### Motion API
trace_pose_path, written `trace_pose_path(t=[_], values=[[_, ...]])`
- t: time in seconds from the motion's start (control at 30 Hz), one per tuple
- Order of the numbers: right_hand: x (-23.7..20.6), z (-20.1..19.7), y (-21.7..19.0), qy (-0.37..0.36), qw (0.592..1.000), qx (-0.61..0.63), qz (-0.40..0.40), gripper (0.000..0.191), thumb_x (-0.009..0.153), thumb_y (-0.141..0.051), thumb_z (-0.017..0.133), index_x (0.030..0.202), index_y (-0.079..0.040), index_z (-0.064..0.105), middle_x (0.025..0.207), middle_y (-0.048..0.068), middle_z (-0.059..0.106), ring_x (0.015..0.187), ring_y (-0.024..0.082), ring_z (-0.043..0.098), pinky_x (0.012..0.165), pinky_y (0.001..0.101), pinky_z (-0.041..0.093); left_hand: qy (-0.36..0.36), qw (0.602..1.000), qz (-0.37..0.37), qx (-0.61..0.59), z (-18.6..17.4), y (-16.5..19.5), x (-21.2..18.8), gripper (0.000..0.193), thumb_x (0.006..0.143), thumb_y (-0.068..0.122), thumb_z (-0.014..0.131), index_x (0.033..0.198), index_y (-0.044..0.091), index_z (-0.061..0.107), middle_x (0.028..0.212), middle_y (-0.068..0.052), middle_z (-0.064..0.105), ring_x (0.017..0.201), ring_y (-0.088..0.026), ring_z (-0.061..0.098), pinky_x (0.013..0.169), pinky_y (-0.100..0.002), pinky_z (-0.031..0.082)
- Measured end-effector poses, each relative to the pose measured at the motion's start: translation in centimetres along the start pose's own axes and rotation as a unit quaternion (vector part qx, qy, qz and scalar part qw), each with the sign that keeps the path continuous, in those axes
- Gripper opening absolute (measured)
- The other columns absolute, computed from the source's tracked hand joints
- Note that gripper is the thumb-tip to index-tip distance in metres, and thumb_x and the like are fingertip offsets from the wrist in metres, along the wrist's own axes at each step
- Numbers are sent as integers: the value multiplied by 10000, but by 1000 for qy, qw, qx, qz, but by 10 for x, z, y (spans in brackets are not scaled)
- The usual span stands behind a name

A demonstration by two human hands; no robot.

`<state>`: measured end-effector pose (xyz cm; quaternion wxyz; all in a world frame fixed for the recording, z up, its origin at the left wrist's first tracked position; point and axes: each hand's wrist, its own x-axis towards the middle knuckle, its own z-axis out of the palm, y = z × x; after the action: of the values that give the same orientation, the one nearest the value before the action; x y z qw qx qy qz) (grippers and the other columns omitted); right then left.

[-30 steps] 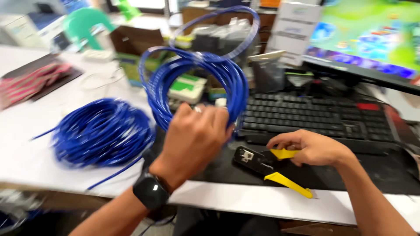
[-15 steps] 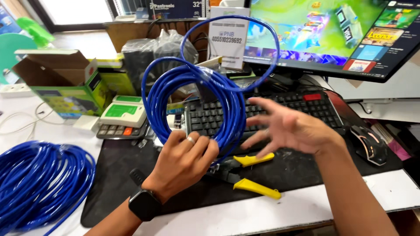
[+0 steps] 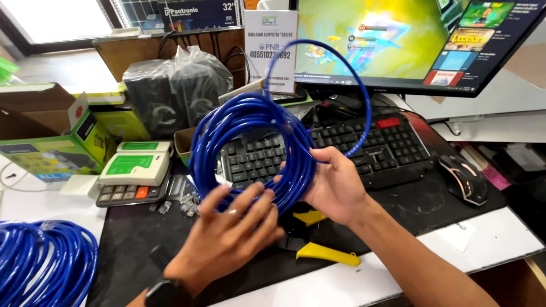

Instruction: The person sits at a desk and prepares a blue ethernet cable, using yellow-handled crimping pliers to cut and strip the cable end. They separate and straighten the colored inner wires, trim them, and thread them into an RJ45 connector, working on the cable end throughout the clip.

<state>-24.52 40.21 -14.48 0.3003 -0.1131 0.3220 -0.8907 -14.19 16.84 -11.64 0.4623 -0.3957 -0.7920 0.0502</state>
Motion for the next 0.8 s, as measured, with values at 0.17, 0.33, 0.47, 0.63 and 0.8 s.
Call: trace_pose_path(t=[0.17, 0.33, 0.47, 0.63, 0.8], values=[[5, -6, -7, 29, 1000, -6, 8, 471, 1001, -360, 415, 1187, 18, 627, 1126, 190, 704, 1073, 390, 684, 984, 583, 513, 100, 973, -188, -92, -6, -21, -7, 839, 764, 576, 825, 1355, 113, 451, 1414, -162, 425, 1328, -350, 442, 1144, -536, 285], [-1, 2, -2, 17, 1000, -8, -5, 517, 1038, -401, 368, 1232, 21, 595, 1173, 218, 688, 1129, 421, 665, 1027, 595, 490, 67, 856, -388, -335, -1, -26, -15, 1187, 688, 414, 904, 1562, 91, 170, 1481, -204, 430, 1366, -361, 509, 1162, -517, 400], [-9, 10, 6, -32, 999, -30, 23, 591, 1051, -464, 341, 1344, 13, 529, 1297, 215, 632, 1220, 400, 630, 1073, 568, 491, 111, 685, -425, -581, 10, -19, -16, 1253, 760, 415, 895, 1585, 121, -2, 1480, -197, 365, 1300, -344, 566, 985, -451, 563], [-16, 14, 12, -125, 979, -158, 16, 745, 999, -614, 379, 1496, -60, 365, 1469, 198, 516, 1286, 374, 590, 1032, 573, 529, 163, 575, -519, -611, 19, -17, -21, 897, 815, 110, 726, 1520, 142, 173, 1332, -152, 485, 1121, -284, 669, 848, -456, 624], [-22, 15, -10, -220, 945, -243, 14, 972, 902, -725, 482, 1588, -80, 239, 1515, 197, 473, 1184, 360, 651, 805, 477, 624, 235, 450, -546, -667, 23, -29, -29, 221, 970, -18, 588, 1173, 7, 505, 957, -93, 568, 811, -183, 612, 776, -388, 562]])
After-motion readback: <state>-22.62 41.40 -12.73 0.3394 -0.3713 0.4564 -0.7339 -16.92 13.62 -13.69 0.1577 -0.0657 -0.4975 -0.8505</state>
